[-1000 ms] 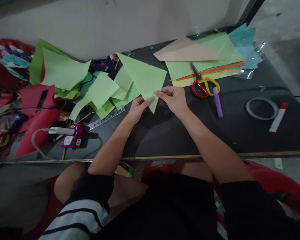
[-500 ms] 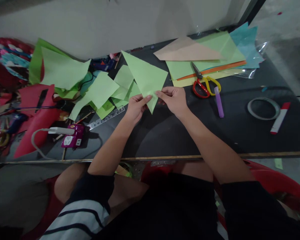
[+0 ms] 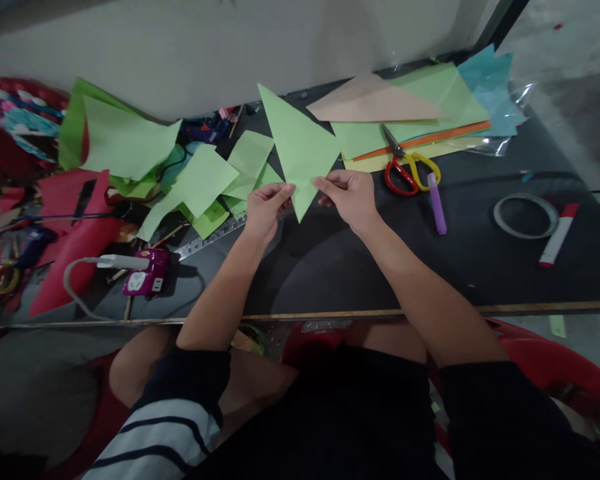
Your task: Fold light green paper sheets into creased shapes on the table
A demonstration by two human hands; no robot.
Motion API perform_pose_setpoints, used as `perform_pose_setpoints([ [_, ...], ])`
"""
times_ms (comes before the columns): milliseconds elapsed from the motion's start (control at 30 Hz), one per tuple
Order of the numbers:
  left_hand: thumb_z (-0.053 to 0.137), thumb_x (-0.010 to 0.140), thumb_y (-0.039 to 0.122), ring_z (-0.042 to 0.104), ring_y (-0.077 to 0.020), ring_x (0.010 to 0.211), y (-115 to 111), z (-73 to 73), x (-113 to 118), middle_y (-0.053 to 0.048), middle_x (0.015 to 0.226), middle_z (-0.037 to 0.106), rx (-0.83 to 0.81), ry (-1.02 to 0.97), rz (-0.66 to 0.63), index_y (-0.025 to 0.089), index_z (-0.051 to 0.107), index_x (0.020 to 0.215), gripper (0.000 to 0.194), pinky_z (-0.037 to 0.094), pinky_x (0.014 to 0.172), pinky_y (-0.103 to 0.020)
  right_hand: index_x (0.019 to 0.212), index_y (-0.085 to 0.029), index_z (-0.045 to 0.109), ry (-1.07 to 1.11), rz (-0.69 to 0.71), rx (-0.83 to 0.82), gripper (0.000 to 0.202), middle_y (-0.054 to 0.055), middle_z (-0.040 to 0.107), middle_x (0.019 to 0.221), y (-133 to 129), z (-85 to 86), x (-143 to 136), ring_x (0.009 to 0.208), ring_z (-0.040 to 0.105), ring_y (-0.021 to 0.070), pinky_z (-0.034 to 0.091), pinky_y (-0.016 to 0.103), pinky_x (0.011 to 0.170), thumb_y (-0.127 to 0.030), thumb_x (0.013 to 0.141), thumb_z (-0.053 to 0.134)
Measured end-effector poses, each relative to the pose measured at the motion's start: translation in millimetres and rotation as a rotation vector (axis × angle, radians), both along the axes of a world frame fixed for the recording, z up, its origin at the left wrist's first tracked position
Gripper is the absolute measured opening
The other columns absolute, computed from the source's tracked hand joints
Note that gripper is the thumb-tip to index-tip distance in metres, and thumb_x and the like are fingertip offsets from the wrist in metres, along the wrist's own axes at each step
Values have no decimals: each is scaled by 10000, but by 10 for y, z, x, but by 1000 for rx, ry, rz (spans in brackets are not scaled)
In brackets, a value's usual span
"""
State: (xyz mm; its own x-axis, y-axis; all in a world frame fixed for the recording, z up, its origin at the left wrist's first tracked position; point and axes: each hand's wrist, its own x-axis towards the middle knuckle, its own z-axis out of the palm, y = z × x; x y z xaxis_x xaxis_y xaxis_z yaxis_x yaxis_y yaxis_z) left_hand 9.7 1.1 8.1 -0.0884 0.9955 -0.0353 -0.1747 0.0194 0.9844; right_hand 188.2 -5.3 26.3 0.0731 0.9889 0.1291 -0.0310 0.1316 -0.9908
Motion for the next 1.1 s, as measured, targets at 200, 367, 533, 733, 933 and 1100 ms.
perform_pose_setpoints([
  [200,945,821,403,643,-64,562,-57,66,-37,26,615,712,-36,58,-139,177,749,666,337,528,576,-187,612,-219,664,-10,-12,-26,449,-38,617,553,11,-19,16,461,606,111,502,247,462,-494,735,997],
  [367,936,822,439,765,-113,677,-177,122,-6,-53,747,820,-158,109,-477,149,780,721,345,585,635,-201,620,-234,640,-17,-19,-10,533,-31,611,555,11,-20,38,496,645,130,508,251,469,-641,690,979],
  [533,924,845,339,812,-134,724,-186,138,17,-81,798,848,-248,160,-443,133,808,774,246,630,709,-226,624,-238,627,-58,-26,-15,554,-27,613,543,-6,10,29,509,661,135,519,245,481,-672,697,964],
  [733,999,744,430,797,-133,679,-161,136,-14,-59,730,813,-257,157,-472,137,761,717,378,605,603,-188,612,-220,647,-67,16,-83,510,-15,632,550,-3,43,61,517,665,128,523,239,495,-587,700,990],
  [933,860,809,738,688,-132,526,36,52,-283,-23,612,719,-84,100,-205,184,708,735,579,580,484,-233,591,-187,744,-123,370,-227,468,19,678,532,-22,76,124,496,622,120,550,263,523,-497,483,1078],
  [1100,761,869,795,740,-183,623,151,6,-412,-34,582,679,36,52,-46,204,653,676,631,610,552,-279,580,-224,758,-192,419,-198,432,23,714,560,-14,105,169,519,635,135,584,291,553,-514,489,1065],
])
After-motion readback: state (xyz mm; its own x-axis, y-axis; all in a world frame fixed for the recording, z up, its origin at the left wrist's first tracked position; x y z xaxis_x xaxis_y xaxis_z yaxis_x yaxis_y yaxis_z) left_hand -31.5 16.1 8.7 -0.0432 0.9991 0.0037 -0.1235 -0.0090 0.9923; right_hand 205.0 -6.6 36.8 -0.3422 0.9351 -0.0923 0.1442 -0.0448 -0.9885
